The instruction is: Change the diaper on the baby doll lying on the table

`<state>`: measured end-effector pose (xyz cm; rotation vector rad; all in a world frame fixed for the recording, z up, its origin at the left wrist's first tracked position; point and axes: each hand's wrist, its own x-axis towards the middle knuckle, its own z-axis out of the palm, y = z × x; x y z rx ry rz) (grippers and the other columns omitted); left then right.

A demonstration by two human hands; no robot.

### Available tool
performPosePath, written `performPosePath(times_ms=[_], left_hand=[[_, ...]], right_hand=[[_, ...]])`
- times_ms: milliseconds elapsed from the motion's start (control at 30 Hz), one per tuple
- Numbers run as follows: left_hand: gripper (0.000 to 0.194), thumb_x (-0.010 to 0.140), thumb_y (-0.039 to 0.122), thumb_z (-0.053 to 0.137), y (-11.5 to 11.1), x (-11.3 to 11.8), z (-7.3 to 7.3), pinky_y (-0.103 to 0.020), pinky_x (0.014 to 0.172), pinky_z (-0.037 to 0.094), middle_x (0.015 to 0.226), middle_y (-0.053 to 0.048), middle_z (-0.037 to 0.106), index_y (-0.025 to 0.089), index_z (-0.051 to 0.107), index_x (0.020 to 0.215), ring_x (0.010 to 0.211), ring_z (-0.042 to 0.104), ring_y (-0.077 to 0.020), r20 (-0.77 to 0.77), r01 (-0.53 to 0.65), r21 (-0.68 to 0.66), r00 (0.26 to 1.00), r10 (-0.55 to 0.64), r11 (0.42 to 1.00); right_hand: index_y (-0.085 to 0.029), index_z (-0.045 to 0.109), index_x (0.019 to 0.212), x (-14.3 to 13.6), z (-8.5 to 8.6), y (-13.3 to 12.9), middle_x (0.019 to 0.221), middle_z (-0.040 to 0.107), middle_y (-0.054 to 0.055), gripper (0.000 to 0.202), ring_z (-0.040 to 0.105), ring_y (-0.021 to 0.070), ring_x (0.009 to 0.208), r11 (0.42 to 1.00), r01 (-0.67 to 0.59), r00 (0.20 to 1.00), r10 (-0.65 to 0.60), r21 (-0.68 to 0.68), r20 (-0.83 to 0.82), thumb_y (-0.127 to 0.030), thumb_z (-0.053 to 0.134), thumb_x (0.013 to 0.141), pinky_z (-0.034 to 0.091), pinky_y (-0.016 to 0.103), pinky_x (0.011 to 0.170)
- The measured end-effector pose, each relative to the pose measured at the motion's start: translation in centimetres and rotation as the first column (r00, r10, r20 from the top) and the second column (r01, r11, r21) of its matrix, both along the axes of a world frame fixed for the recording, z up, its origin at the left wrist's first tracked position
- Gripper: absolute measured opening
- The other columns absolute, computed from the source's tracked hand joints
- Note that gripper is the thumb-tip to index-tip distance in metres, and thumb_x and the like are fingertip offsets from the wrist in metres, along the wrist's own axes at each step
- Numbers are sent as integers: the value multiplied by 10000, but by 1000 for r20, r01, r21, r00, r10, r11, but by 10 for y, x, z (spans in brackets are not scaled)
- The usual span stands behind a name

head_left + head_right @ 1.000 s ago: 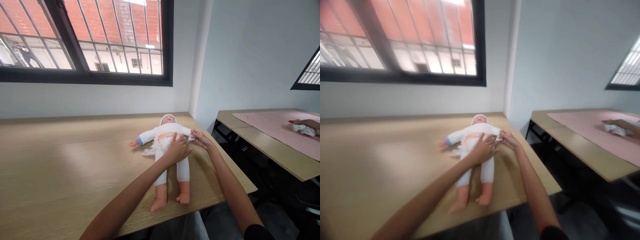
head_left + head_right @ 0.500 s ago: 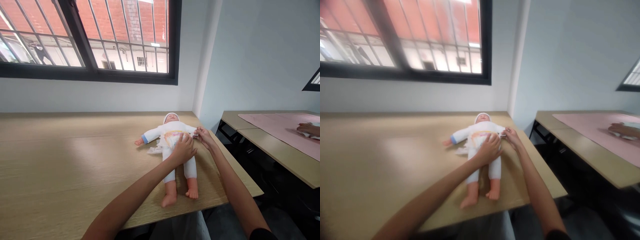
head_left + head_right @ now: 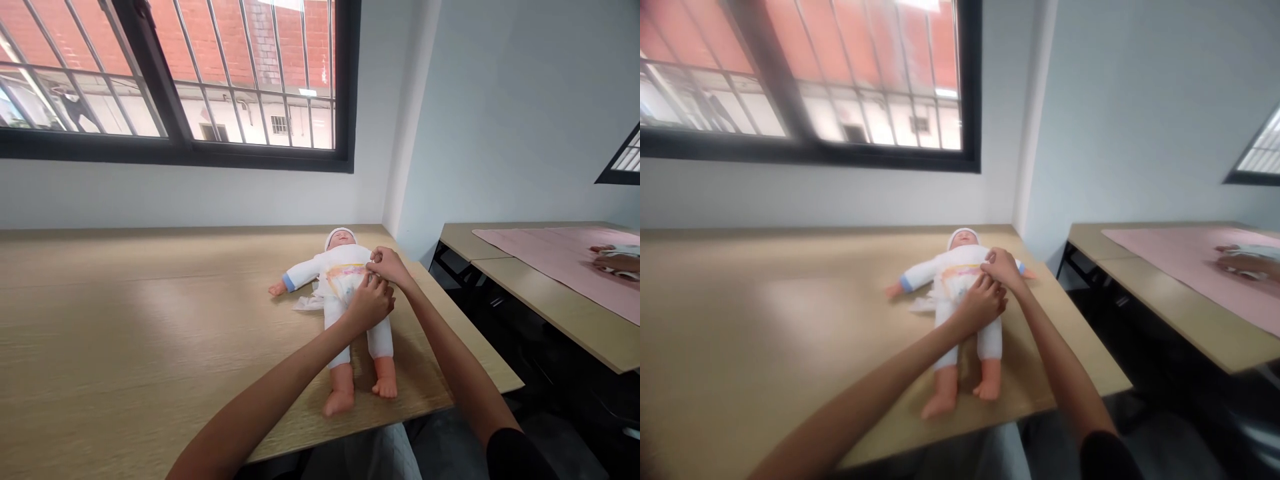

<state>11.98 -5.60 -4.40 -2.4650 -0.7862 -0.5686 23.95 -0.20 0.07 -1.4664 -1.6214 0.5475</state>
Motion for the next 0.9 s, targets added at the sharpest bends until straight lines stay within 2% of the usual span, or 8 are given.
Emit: performPosePath(times_ms=[133, 267, 367, 433, 533, 667, 800, 900], left_hand=[[293, 928, 218, 394, 2, 0, -2, -477, 968, 412, 1029, -160, 652, 91, 656, 959, 1081, 558, -308, 23, 79, -46, 997, -78, 996], [302, 921, 280, 445, 3, -3, -2, -469, 1016, 379, 1046, -163, 654, 81, 654, 1010, 1091, 555, -298, 61, 108, -87, 993, -103, 990], [342, 923, 348, 452, 0, -4, -1, -496, 1031, 354, 1122, -167, 637, 101, 650, 1052, 1128, 537, -310, 67, 66, -78, 996, -61, 995], [370, 924, 399, 442, -3, -4, 0, -516, 1023, 347, 1130, -158, 635, 121, 661, 1035, 1133, 532, -323, 55, 2, -56, 998, 1, 998], [428, 925, 452, 419, -8, -3, 1, -519, 1000, 356, 1122, -152, 636, 119, 664, 1036, 1131, 533, -348, 38, -82, -33, 996, 84, 996], [522, 916, 505, 408, -7, -4, 1, -516, 1001, 352, 1205, -184, 604, 86, 628, 1136, 1191, 495, -385, 55, -129, -37, 990, 131, 991], [566, 878, 549, 465, 0, -8, 4, -499, 1012, 350, 1181, -184, 604, 88, 603, 1174, 1177, 495, -372, 61, -91, -95, 993, 97, 991], [548, 879, 559, 460, 4, -13, 8, -490, 1006, 360, 1116, -181, 607, 98, 612, 1133, 1143, 498, -356, 67, -26, -123, 997, 34, 992]], right_hand=[[-220, 536, 707, -11, 6, -9, 665, 595, -17, 152, 543, 157, 619, 999, 41, 982, -44, 22, 182, -174, 624, 592, 385, 269, 584], [-220, 557, 721, -17, 8, -12, 695, 626, -6, 150, 574, 168, 675, 999, 33, 977, -38, 28, 208, -153, 645, 620, 413, 271, 622], [-214, 564, 784, -18, 10, -12, 742, 669, 5, 160, 620, 164, 680, 996, -80, 996, 79, -35, -40, -248, 688, 688, 463, 268, 620], [-202, 554, 808, -15, 12, -10, 783, 688, 27, 207, 649, 161, 682, 989, -142, 946, 126, -32, -299, -350, 683, 742, 502, 270, 613], [-189, 554, 778, -2, 11, -6, 765, 683, 28, 262, 664, 146, 684, 995, -78, 846, 97, 57, -524, -412, 689, 750, 530, 263, 641], [-184, 562, 731, 21, -8, 3, 665, 647, -3, 340, 628, 122, 580, 993, 50, 800, 25, 109, -599, -463, 745, 663, 518, 253, 601], [-186, 567, 724, 36, -43, 7, 657, 642, 1, 411, 606, 125, 550, 994, 72, 777, -6, 80, -630, -535, 754, 613, 502, 264, 565], [-183, 584, 738, 40, -61, 6, 669, 648, 7, 433, 606, 131, 571, 997, 56, 767, -14, 46, -642, -550, 759, 590, 501, 273, 586]])
